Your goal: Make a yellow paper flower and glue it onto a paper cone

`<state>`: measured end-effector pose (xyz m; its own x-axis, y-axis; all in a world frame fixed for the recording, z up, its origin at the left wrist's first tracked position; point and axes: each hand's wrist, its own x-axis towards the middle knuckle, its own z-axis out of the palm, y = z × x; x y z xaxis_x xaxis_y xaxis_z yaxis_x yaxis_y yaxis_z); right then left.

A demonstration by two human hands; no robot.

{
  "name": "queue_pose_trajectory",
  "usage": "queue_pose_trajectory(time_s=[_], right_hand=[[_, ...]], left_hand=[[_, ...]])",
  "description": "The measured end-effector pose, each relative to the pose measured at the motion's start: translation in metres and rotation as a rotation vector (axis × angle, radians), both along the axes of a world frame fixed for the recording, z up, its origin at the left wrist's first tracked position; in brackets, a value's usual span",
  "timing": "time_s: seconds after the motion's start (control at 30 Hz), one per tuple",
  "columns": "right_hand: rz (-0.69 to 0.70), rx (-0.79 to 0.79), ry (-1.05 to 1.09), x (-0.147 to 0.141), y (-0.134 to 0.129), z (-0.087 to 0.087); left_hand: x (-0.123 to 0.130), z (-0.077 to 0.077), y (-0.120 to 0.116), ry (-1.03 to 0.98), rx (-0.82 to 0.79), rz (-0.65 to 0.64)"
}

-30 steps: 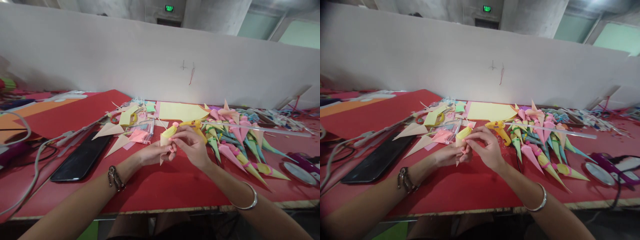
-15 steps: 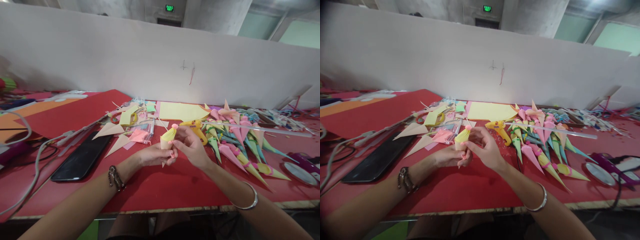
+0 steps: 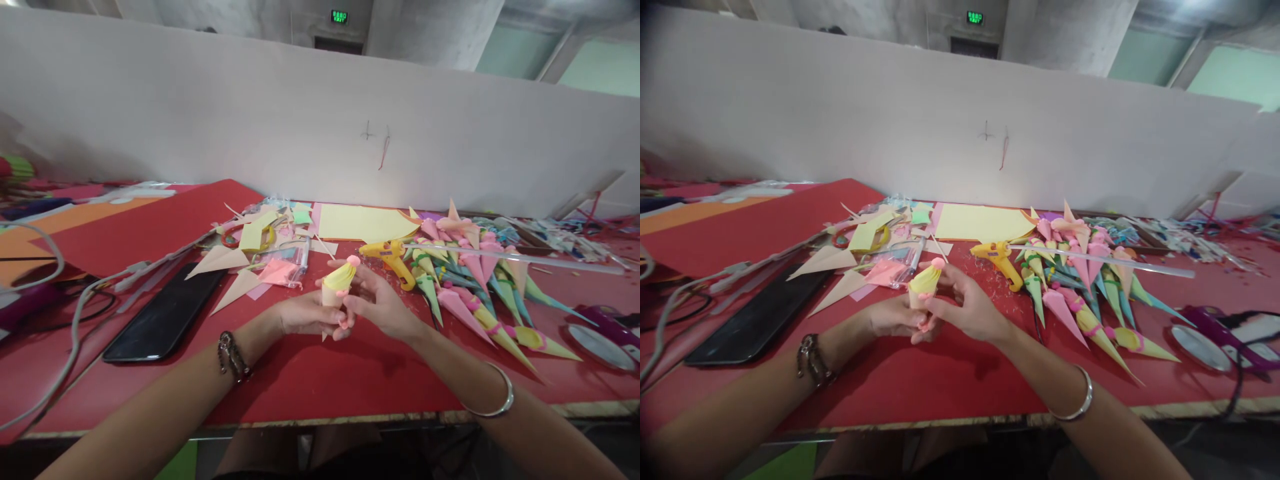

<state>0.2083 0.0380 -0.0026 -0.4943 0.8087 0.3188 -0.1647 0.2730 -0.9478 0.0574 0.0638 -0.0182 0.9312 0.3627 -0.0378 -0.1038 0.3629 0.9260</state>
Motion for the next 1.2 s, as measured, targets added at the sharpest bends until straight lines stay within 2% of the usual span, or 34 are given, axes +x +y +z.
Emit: queue_pose_trajectory(time_s=[0.1, 0.17, 0.27, 0.4, 0.53, 0.63, 0.8, 0.93, 1.2], right_hand=[[0.021, -0.011, -0.027, 0.001, 0.0, -0.001], [0.021, -0.015, -0.007, 0.002, 0.001, -0.002], [0.007, -0.01, 0.012, 0.002, 0.002, -0.003], [-0.087, 0.017, -0.007, 0.002, 0.006, -0.005], [-0.191, 0.066, -0.024, 0.0, 0.012, -0.011], [-0.342, 0.166, -0.062, 0.001, 0.014, -0.011], [-0.5, 0.512, -0.304, 0.004, 0.011, -0.004], [-0.574, 0.689, -0.44, 0.006, 0.011, -0.003], [-0.619, 0.767, -0.497, 0.008, 0.012, -0.005]], left_hand=[[0.0, 0.0, 0.0, 0.03, 0.013, -0.027], [0.001, 0.0, -0.001, 0.054, 0.007, 0.0], [0.003, 0.001, -0.002, 0.087, 0.017, 0.082], [0.008, 0.0, -0.003, 0.136, 0.05, 0.193], [0.011, -0.002, -0.003, 0.125, 0.055, 0.379], [0.011, -0.004, 0.0, 0.076, 0.011, 0.521], [0.009, -0.003, 0.007, 0.014, -0.027, 0.725], [0.009, -0.003, 0.008, 0.012, -0.002, 0.732], [0.009, -0.005, 0.008, 0.035, -0.014, 0.716]])
